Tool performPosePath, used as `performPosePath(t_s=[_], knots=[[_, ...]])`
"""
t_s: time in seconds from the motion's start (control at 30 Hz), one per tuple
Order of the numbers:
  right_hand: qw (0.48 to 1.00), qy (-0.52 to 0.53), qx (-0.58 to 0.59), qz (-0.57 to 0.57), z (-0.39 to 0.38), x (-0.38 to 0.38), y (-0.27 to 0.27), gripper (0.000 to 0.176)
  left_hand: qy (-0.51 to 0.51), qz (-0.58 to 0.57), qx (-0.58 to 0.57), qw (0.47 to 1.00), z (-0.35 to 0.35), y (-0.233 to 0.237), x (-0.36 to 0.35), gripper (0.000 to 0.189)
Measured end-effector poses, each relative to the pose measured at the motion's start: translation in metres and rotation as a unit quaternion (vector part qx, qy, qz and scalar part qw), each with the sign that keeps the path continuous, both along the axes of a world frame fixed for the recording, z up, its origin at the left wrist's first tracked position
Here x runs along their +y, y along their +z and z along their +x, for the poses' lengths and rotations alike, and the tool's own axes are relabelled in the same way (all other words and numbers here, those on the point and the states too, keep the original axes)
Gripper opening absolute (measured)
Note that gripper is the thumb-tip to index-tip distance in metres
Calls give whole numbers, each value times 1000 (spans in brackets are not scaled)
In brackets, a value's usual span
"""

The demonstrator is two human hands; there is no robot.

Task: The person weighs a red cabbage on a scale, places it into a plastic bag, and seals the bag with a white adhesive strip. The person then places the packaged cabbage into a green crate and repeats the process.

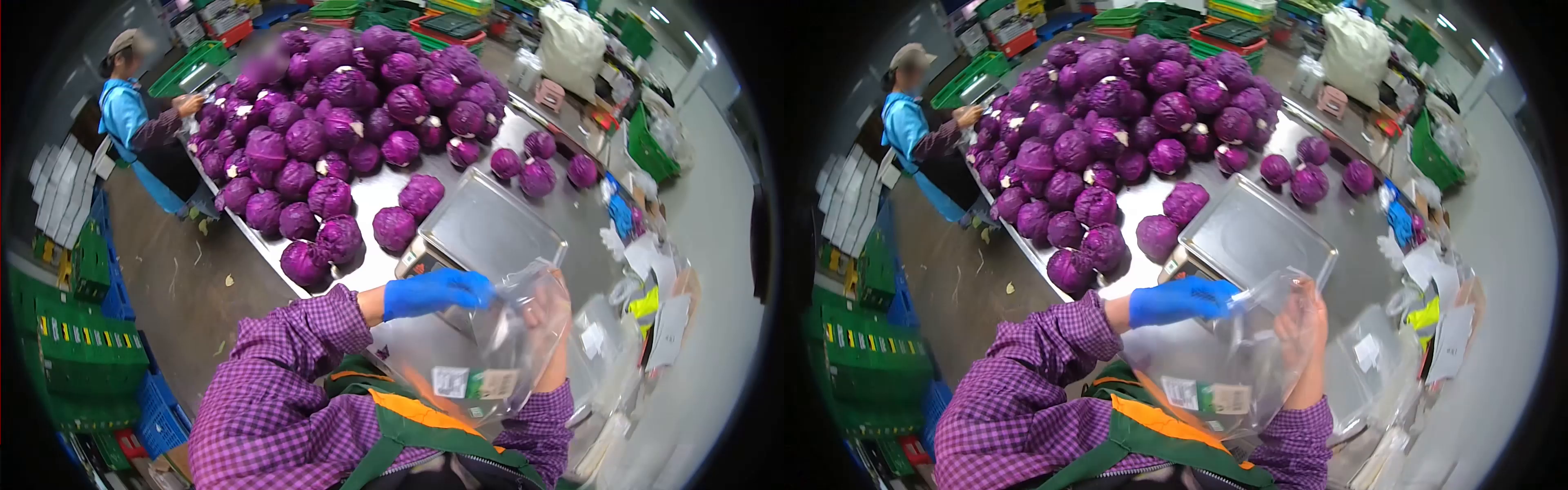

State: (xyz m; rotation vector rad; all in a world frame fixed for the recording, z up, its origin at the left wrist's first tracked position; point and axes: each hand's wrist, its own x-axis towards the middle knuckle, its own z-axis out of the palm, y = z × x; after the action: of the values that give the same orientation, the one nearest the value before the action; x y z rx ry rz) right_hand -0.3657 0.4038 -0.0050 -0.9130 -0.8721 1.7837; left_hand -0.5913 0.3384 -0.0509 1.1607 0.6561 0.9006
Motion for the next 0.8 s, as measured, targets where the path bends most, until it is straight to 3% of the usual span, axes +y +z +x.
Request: performPosePath(t_s=[0.03,0.07,0.1,0.13,0.17,0.2,0.23,0.3,0.37,0.43,0.5,0.53,0.57,0.63,0.67,0.7,0.77,0.8], knots=[[987,-8,38,-155,-11,7,-9,19,52,-50,-152,986,-17,-4,-1,31],[962,108,132,-214,-22,16,-18,23,101,-95,-301,943,-37,-6,-3,27],[961,118,131,-213,-39,19,-27,23,144,-134,-442,875,-57,-6,-5,22],[930,185,175,-265,-63,15,-35,28,281,-212,-447,822,-74,18,-14,16],[890,249,217,-316,-88,10,-39,34,256,-175,-555,772,-97,10,-18,19],[878,346,196,-265,-115,10,-37,36,197,-98,-627,747,-115,2,-25,22],[856,439,173,-212,-145,13,-33,39,269,-75,-562,779,-136,2,-38,25],[872,481,36,-85,-210,26,-39,28,482,-76,-399,776,-158,39,-53,25],[917,376,-128,29,-278,48,-40,18,521,74,-122,842,-230,-8,-39,24],[941,278,-130,143,-341,95,-52,22,635,144,61,757,-280,-2,-3,13],[921,153,-179,309,-403,139,-49,19,674,218,138,693,-331,6,40,17],[895,136,-234,355,-431,160,-40,22,692,272,209,635,-364,5,68,19],[863,118,-289,397,-456,180,-29,25,704,217,37,675,-399,1,99,24],[849,83,-296,429,-507,217,-15,30,728,244,304,564,-459,-12,149,31],[857,82,-293,416,-533,237,-13,32,685,184,387,590,-506,-27,177,37],[864,82,-291,402,-556,253,-13,34,670,170,467,552,-533,-31,201,45],[833,76,-314,449,-585,274,-9,37,720,84,374,578,-539,-12,226,47],[861,132,-312,378,-600,283,-10,39,697,73,338,629,-553,-20,243,47]])
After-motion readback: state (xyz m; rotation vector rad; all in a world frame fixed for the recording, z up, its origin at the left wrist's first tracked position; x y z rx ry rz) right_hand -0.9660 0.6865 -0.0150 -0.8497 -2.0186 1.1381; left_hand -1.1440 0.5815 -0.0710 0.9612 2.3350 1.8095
